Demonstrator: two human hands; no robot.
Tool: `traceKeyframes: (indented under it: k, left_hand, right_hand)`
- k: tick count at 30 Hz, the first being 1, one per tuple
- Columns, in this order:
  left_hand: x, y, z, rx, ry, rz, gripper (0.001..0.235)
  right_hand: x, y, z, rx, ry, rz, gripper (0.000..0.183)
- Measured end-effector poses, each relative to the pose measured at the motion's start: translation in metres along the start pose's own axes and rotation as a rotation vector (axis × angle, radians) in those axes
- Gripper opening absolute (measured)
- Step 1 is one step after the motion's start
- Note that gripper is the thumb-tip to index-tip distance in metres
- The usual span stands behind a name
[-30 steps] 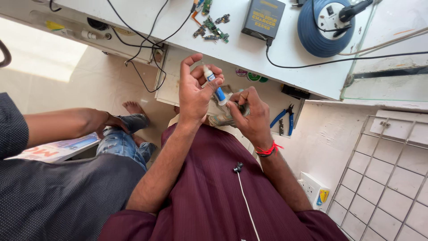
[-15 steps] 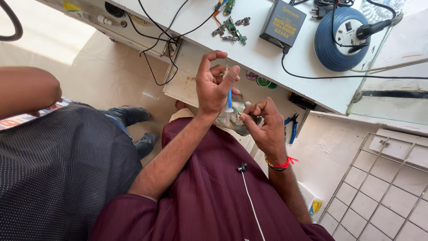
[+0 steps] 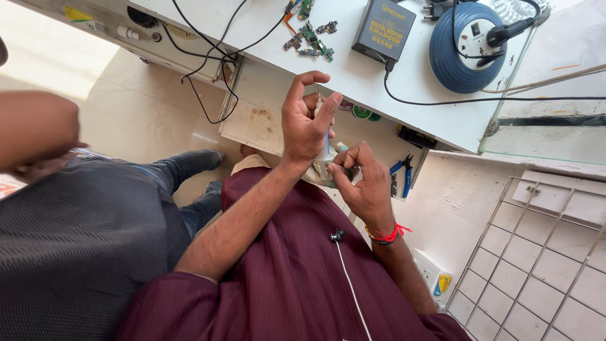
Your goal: The person applies a small amount of adhesive to a small electronic component using a syringe-like applicator, then wipes the component with a cloth. They then use pliers to manipulate the component, likely to adjust or secure parts.
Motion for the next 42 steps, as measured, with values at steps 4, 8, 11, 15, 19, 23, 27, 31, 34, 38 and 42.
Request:
traceKeyframes:
  k: [4,8,11,15,19,23,27,31,34,38,42]
  left_hand:
    - [-0.001,-0.003,0.003,-0.008,-0.006,-0.011,0.036]
    - [-0.007,0.001,0.0,-0.002,0.023,-0.018,0.036]
    - [-0.012,0.001,-0.001,-0.029,0.022,-0.016,0.035]
    - [-0.019,0.006,-0.006,-0.013,0.059,0.008,0.033]
    - [-0.023,0.01,-0.005,-0.068,0.012,-0.003,0.03]
    - [-0.016,0.006,-0.014,-0.027,0.067,-0.006,0.031]
    - [-0.012,0.015,-0.027,0.036,0.079,-0.002,0.032]
    - [-0.018,0.021,-0.026,0.016,0.158,-0.03,0.032]
    - [-0.012,0.021,-0.025,0.025,0.119,-0.016,0.032]
    - [0.0,0.019,-0.026,0.07,0.098,0.029,0.029]
    - [0.008,0.018,-0.024,0.077,0.092,0.062,0.028]
  right_hand:
    - [0.01,0.0,0.009,-0.07,-0.124,0.004,0.032]
    - [0.005,0.003,0.012,-0.048,-0.11,0.01,0.034]
    - [0.004,0.001,0.016,-0.051,-0.073,-0.031,0.036]
    - [0.009,0.004,0.03,-0.109,-0.252,-0.052,0.035]
    - [0.01,0.009,0.05,-0.15,-0.59,0.043,0.035]
    - [0.0,0.008,0.058,-0.197,-0.563,-0.139,0.029]
    - [0.002,0.012,0.061,-0.189,-0.583,-0.235,0.026]
    - [-0.003,0.014,0.068,-0.246,-0.738,-0.096,0.033]
    - [-0.01,0.014,0.067,-0.242,-0.606,-0.135,0.034]
    - [-0.001,0.006,0.062,-0.196,-0.431,-0.282,0.032]
    - [0.008,0.002,0.047,-0.112,-0.536,-0.127,0.031]
Point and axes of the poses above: each hand's wrist, its own y-axis away from the middle knuckle, its own x-axis out of the back of the hand, z = x × y, the point moved 9 cm from there along -y, towards the middle knuckle, and after that the axes turned 13 degrees about -x, right-handed, at the moved point
